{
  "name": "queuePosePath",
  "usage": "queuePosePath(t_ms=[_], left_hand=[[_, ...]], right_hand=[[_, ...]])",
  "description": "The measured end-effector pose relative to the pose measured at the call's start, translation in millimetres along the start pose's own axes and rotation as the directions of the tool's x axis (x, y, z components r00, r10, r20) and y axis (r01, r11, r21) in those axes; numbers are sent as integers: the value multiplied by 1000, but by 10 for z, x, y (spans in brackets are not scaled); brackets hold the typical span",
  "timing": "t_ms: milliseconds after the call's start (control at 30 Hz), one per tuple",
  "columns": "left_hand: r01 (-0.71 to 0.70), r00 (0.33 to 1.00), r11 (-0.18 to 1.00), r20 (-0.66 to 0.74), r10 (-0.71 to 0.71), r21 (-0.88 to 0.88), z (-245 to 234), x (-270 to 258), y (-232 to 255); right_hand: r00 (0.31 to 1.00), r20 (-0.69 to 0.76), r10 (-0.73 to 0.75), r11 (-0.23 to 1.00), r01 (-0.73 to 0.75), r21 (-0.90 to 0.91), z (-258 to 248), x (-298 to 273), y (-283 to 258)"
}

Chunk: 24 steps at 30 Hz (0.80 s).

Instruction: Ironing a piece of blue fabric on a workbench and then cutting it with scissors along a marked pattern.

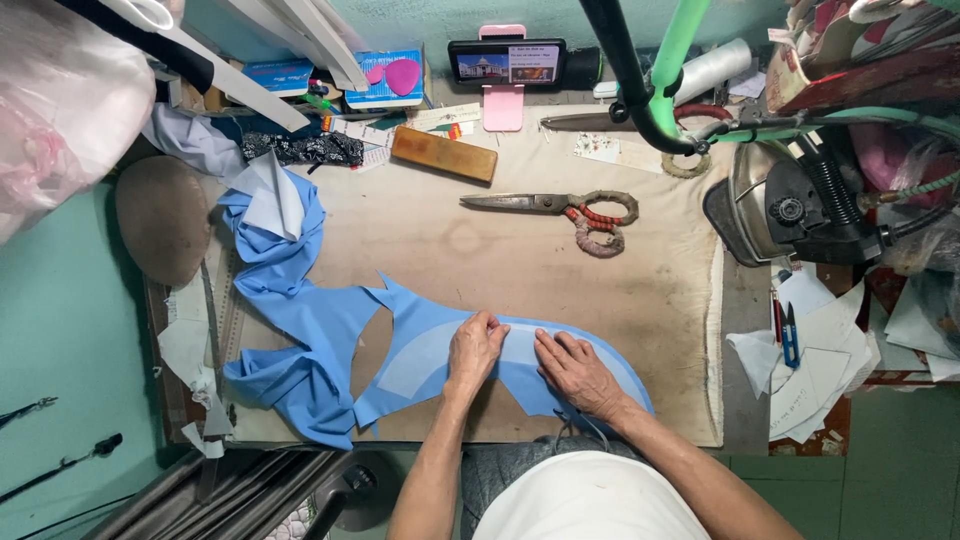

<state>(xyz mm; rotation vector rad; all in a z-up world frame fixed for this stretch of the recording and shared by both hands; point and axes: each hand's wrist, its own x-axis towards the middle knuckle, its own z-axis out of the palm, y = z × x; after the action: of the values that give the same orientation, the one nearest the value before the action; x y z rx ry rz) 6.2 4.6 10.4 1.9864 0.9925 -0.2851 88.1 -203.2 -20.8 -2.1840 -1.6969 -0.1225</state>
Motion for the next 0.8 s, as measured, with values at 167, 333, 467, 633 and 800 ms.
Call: queuePosePath(t_ms=[167, 333, 467, 633, 800], left_hand=[[-12, 1000, 1000, -18, 12, 3, 14, 8, -16], [-2, 1000, 1000, -24, 2, 11, 69, 41, -82], [15, 1000, 1000, -21, -15, 2, 52, 29, -70], [9, 1000, 999, -20, -9, 43, 127, 65, -160], [15, 1000, 999, -11, -15, 53, 148, 101, -177]], right_hand=[[1000, 6, 13, 1000, -13, 7, -3, -6, -13], [997, -50, 56, 986, -47, 162, -58, -39, 149], [914, -335, 228, 965, -166, 204, -607, 280, 769], [814, -335, 475, 755, -573, -319, -1253, 181, 2186], [828, -174, 533, 582, -508, -634, -1653, 286, 2717]])
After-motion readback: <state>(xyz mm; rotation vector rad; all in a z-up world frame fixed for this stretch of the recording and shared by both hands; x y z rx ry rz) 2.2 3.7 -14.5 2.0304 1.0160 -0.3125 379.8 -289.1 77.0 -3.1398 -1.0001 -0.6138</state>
